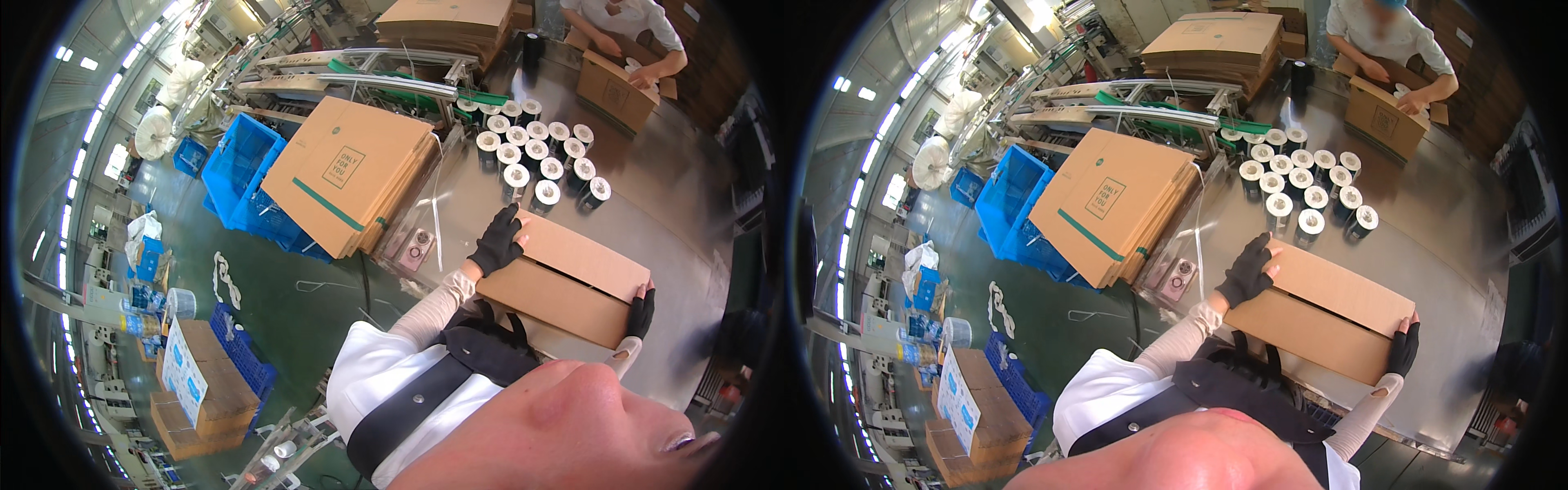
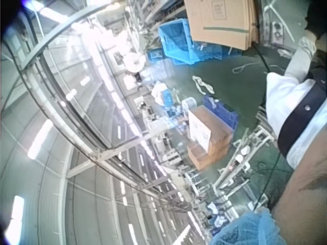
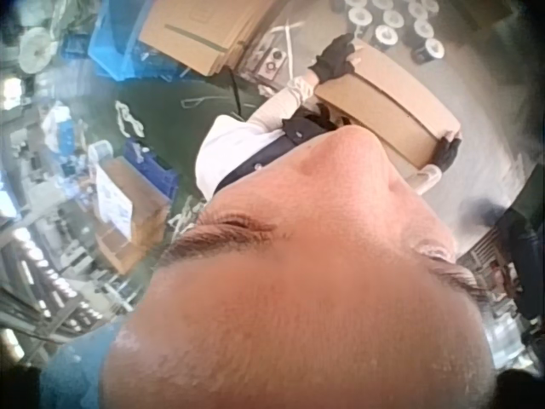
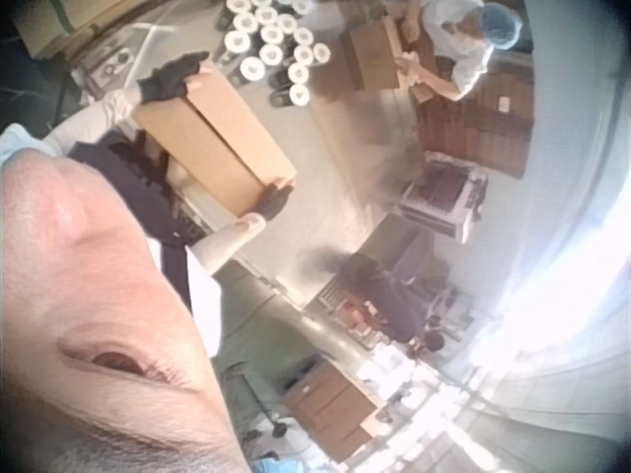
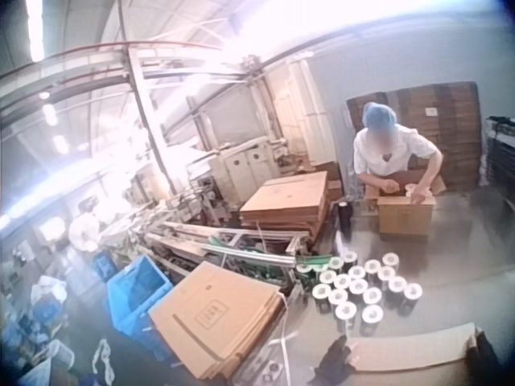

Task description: The person assembles a cardboard box and packs multiple cylindrical cans into it from a nearby table. The person then closes the box flaps and places the filled box onto a stack of other boxes.

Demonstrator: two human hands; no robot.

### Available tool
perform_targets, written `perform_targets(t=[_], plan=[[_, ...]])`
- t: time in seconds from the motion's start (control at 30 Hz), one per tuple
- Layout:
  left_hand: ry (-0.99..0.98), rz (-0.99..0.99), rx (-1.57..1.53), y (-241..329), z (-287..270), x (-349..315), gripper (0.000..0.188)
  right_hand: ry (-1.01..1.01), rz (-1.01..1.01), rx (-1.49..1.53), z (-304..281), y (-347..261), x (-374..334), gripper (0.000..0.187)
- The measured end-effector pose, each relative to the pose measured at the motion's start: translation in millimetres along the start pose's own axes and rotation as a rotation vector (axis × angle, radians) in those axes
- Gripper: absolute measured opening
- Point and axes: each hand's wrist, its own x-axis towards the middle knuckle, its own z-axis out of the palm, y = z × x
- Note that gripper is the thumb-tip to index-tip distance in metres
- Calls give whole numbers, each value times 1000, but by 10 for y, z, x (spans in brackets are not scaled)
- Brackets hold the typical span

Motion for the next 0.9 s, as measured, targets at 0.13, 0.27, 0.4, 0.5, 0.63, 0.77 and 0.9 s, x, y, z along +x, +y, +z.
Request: perform_targets(t=[0.13, 0.27, 0.4, 0.5, 0.63, 0.77, 0.9], plan=[[-25, -2, -2, 62, -44, 40, 39, 7, -53, 24, 15, 89, 3, 49], [-43, 11, 20, 57, -36, 56, 38, 41, -35, -39, 11, 128, 10, 45], [-45, 7, 8, 20, 3, 62, 37, 68, -15, -53, 5, 38, -5, 43], [-57, 3, 12, 5, 5, 61, 37, 102, -6, -81, 35, 52, 11, 42], [-58, 32, 27, -30, 19, 59, 37, 160, 21, -109, 39, 56, 16, 39], [-66, 35, 52, -21, 19, 75, 37, 171, 86, -145, 19, -12, -9, 38], [-118, -3, 44, 25, -18, 65, 44, 153, 86, -82, 5, -137, -30, 37]])
